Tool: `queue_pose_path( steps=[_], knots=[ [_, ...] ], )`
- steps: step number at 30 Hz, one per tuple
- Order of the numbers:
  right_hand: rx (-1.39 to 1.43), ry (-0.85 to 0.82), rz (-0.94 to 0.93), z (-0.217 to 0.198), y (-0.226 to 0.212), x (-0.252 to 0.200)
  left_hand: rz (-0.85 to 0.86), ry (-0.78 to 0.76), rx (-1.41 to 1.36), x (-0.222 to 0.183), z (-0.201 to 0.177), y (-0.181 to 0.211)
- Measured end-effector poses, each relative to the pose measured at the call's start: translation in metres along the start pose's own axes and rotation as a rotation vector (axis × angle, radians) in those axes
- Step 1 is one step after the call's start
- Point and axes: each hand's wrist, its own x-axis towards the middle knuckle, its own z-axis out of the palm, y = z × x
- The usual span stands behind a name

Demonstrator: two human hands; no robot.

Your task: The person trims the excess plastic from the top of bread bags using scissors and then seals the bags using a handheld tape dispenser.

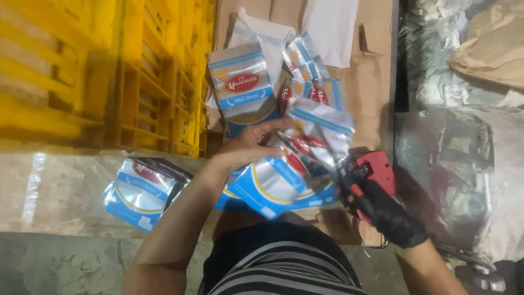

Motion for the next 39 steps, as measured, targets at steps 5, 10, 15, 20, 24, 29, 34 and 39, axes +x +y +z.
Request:
queue_pose_path(
  steps=[5,10,15,20,24,29,34,39],
  knots=[
    [0.235,0.225,0.049,-0.019,-0.034,0.015,-0.019,0.262,0.228,-0.005,-0.026,-0.030],
    [0.159,0.307,0.044,-0.033,-0.039,0.026,0.084,0.294,0.262,-0.050,0.001,-0.014],
    [-0.563,0.513,0.048,-0.033,-0.049,0.041,0.264,0.234,0.390,-0.143,0.042,0.018],
    [-1.091,0.479,0.129,-0.056,-0.045,0.079,0.100,0.446,0.258,-0.228,0.026,-0.006],
    [-1.231,0.438,0.120,-0.064,-0.054,0.099,-0.012,0.661,0.192,-0.274,-0.005,-0.035],
    [-1.299,0.454,0.032,-0.101,-0.031,0.130,-0.020,0.749,0.144,-0.282,-0.013,-0.057],
    [-1.369,0.506,-0.029,-0.093,-0.038,0.142,0.143,0.555,0.115,-0.265,0.012,-0.039],
    [-1.354,0.428,-0.188,-0.103,-0.025,0.160,0.294,0.223,0.488,-0.199,0.037,0.006]
  ],
)
